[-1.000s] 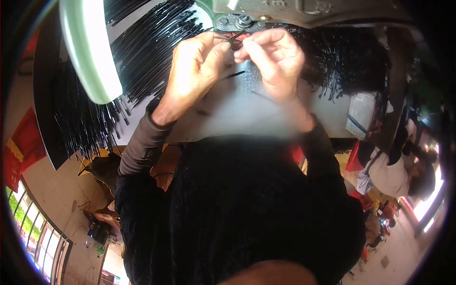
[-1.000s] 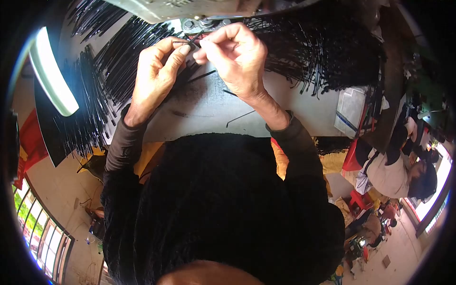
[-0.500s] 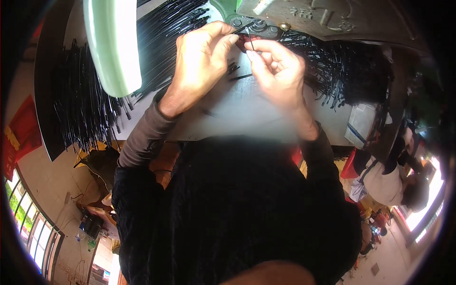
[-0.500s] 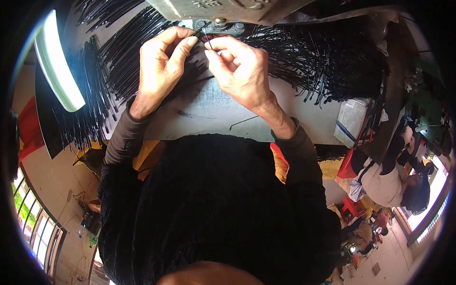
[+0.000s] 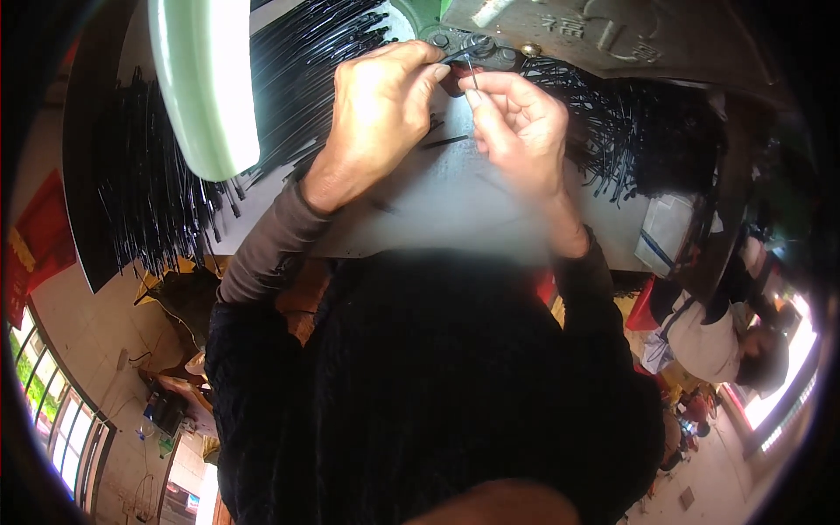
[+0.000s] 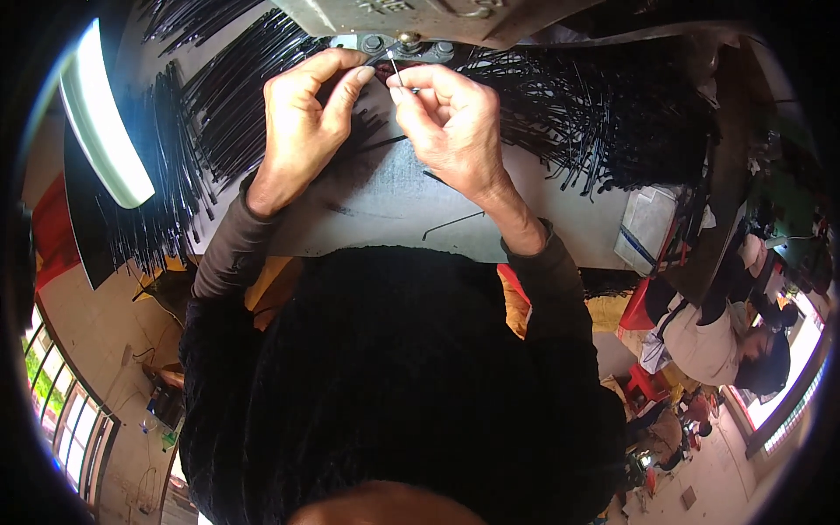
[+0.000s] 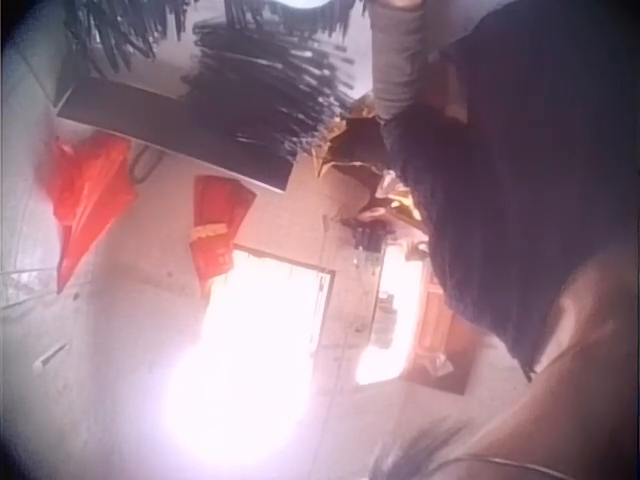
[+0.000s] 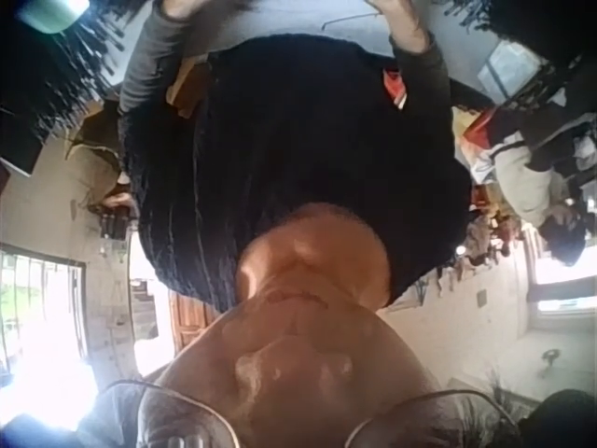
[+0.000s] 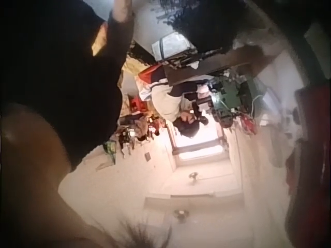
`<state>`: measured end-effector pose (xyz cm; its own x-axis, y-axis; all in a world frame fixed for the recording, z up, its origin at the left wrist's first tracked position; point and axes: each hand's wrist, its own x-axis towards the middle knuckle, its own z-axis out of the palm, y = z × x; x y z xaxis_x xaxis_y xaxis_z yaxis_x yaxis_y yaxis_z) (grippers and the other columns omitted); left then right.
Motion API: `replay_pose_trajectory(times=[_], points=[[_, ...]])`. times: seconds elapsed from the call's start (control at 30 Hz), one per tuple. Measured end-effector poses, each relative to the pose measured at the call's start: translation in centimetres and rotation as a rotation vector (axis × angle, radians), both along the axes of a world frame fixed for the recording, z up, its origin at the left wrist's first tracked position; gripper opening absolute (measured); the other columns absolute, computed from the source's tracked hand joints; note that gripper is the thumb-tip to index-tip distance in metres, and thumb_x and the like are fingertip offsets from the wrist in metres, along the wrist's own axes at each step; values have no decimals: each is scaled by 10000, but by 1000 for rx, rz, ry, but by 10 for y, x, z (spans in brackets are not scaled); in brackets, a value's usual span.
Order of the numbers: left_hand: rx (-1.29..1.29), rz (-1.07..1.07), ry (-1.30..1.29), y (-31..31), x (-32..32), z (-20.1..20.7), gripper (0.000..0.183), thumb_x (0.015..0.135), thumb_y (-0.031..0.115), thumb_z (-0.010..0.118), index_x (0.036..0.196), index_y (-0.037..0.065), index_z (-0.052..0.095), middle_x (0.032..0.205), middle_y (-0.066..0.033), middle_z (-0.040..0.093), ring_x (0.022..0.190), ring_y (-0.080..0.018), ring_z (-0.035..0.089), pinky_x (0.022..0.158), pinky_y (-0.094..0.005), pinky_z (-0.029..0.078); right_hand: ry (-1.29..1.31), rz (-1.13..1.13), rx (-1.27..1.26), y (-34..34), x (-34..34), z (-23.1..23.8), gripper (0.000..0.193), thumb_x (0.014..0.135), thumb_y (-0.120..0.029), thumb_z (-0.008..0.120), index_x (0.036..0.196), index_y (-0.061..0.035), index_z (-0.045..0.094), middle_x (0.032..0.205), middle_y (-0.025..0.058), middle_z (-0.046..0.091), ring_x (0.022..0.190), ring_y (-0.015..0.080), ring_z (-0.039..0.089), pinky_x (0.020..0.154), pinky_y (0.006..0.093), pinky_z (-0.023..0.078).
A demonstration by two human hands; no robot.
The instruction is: The person assembles thin black rods into a mechanical fixture for manufacturing.
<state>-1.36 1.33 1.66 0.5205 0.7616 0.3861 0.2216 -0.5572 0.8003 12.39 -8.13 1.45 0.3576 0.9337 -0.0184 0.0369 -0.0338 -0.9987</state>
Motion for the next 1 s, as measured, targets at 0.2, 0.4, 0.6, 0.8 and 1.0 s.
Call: replay_pose_trajectory(times=[0.2, 0.4, 0.6, 0.8, 1.0], points=[[294, -45, -19, 5, 8, -3, 163, 696, -30, 632, 842, 36, 602, 691, -124, 574, 641, -293, 602, 572, -369, 493, 176, -49, -48, 2, 4, 15, 76, 904, -47, 633, 939, 15, 657, 599, -11, 573, 471, 30, 499, 416, 183, 375], [329, -53, 3, 9, 15, -7, 204, 672, -8, 659, 861, 36, 596, 701, -125, 558, 646, -311, 603, 563, -395, 483, 200, -46, -43, 4, 13, 6, 96, 910, -71, 630, 951, 12, 656, 593, -5, 573, 457, 34, 501, 395, 178, 370], [330, -44, -21, 11, 15, -6, 174, 683, -16, 654, 841, 29, 599, 711, -134, 582, 663, -317, 612, 578, -394, 493, 176, -51, -42, 6, 10, 7, 102, 914, -71, 622, 961, 12, 658, 590, -7, 572, 453, 31, 496, 396, 177, 367], [354, -44, 6, 12, 17, -6, 170, 685, -12, 652, 840, 27, 593, 705, -133, 586, 655, -322, 611, 570, -394, 493, 179, -35, -12, 7, 10, 6, 98, 913, -68, 624, 954, 14, 656, 585, -8, 569, 454, 30, 496, 395, 177, 361], [287, -36, 94, 9, 17, -4, 176, 767, -24, 675, 941, 3, 663, 816, -126, 692, 716, -286, 684, 653, -324, 544, 211, -48, -6, 6, 12, 6, 92, 915, -57, 618, 962, 15, 652, 582, -11, 567, 450, 31, 493, 392, 175, 349]])
